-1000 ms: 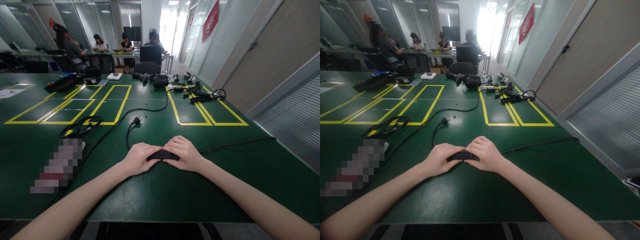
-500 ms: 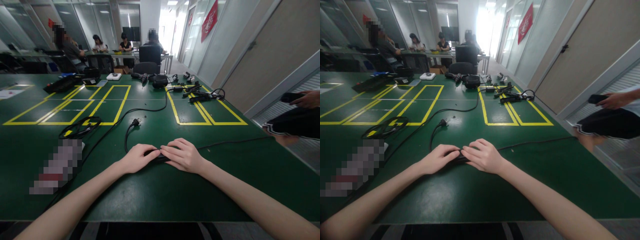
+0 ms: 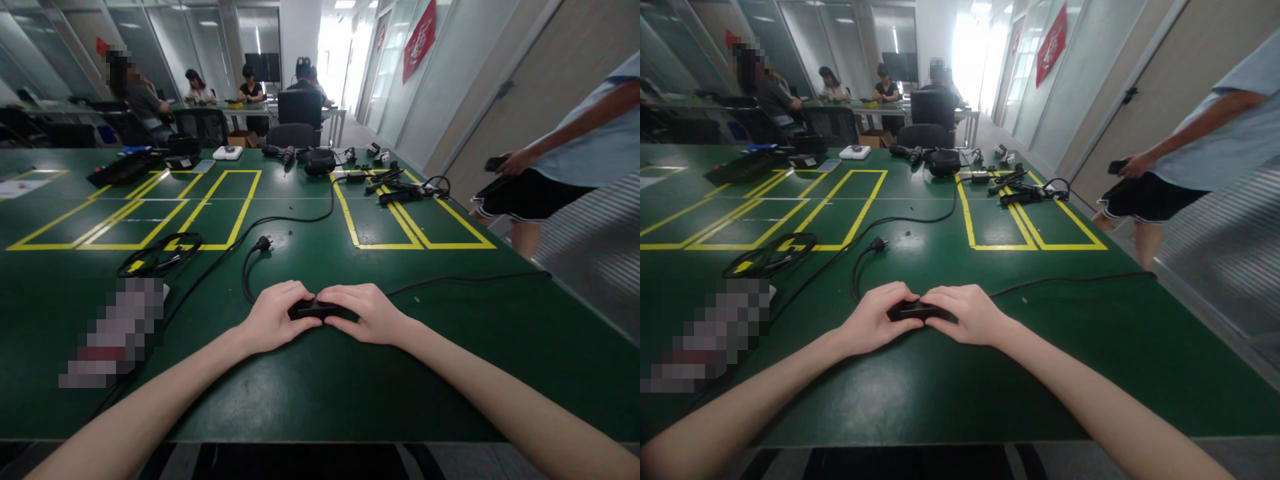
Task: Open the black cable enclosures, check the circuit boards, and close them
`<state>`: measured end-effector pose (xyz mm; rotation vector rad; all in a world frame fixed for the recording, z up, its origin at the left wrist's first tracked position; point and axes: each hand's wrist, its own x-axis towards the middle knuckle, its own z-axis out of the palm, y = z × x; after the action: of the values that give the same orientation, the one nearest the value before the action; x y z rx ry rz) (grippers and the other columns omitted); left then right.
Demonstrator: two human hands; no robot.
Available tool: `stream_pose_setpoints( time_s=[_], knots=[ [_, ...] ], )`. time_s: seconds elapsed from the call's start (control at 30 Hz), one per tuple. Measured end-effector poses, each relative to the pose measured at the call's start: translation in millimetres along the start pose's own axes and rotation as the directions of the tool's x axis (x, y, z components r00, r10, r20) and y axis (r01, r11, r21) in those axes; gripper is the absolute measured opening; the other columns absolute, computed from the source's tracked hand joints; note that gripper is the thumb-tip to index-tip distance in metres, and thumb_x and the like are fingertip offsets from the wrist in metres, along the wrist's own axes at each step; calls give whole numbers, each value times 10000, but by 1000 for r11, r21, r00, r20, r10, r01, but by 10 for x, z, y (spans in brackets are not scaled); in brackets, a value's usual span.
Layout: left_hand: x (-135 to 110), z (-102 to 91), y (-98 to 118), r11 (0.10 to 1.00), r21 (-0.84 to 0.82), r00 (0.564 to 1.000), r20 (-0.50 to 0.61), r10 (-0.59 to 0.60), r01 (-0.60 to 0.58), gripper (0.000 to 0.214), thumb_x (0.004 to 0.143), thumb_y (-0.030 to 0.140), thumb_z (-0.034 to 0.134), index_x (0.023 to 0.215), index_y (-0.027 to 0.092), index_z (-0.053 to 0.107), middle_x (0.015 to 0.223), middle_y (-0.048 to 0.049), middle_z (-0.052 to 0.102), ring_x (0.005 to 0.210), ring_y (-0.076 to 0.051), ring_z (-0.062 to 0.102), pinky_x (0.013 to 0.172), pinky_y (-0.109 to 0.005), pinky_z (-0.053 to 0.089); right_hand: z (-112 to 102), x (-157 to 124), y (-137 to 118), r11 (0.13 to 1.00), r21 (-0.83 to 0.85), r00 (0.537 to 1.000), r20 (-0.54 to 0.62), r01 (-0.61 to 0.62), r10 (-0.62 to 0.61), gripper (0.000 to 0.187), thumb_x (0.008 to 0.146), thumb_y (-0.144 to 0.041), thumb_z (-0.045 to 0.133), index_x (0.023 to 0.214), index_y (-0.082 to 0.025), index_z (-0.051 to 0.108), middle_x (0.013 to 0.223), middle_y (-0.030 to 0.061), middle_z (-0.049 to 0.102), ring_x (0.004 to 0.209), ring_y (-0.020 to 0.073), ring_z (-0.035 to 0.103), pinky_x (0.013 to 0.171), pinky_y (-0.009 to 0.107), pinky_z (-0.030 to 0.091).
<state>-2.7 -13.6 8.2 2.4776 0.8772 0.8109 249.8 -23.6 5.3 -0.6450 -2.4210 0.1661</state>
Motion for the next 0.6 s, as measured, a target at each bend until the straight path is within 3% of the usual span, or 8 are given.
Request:
stream_pose_setpoints(
  time_s=[0.07, 0.17, 0.37, 0.6],
  knots=[
    [2, 8, -9, 998, 39, 998, -11, 55, -55, 314, 964, 485, 715, 1023, 178, 677, 878, -49, 702, 810, -210, 660, 744, -319, 514, 2, -1, -13, 995, 71, 998, 12, -70, 70, 202, 1057, -279, 572, 1214, -193, 664, 1087, 89, 793, 946, 197, 771, 812, 294, 606],
    [10, 15, -21, 997, 55, 999, -8, 46, -46, 364, 958, 522, 708, 1068, 176, 681, 939, -71, 733, 853, -227, 676, 781, -338, 531, 3, -11, -8, 992, 70, 994, -7, -108, 108, 161, 1056, -266, 571, 1144, -198, 688, 1025, 73, 796, 903, 195, 768, 799, 293, 597],
    [25, -17, -3, 986, 25, 977, 127, -169, 167, 347, 982, 518, 643, 1079, 191, 699, 935, -42, 755, 809, -207, 694, 724, -296, 508, -37, -12, 22, 990, -43, 990, 33, -133, 134, 277, 1100, -240, 417, 1132, -172, 684, 975, 87, 766, 849, 192, 733, 747, 295, 568],
    [41, -52, 41, 963, -30, 947, 194, -257, 268, 326, 973, 494, 642, 1071, 194, 724, 916, -20, 760, 773, -182, 682, 685, -263, 469, -103, 7, -6, 979, -172, 967, 245, 110, -65, 493, 1077, -453, 512, 1508, -215, 543, 1353, 178, 664, 1054, 275, 692, 880, 428, 580]
  ],
)
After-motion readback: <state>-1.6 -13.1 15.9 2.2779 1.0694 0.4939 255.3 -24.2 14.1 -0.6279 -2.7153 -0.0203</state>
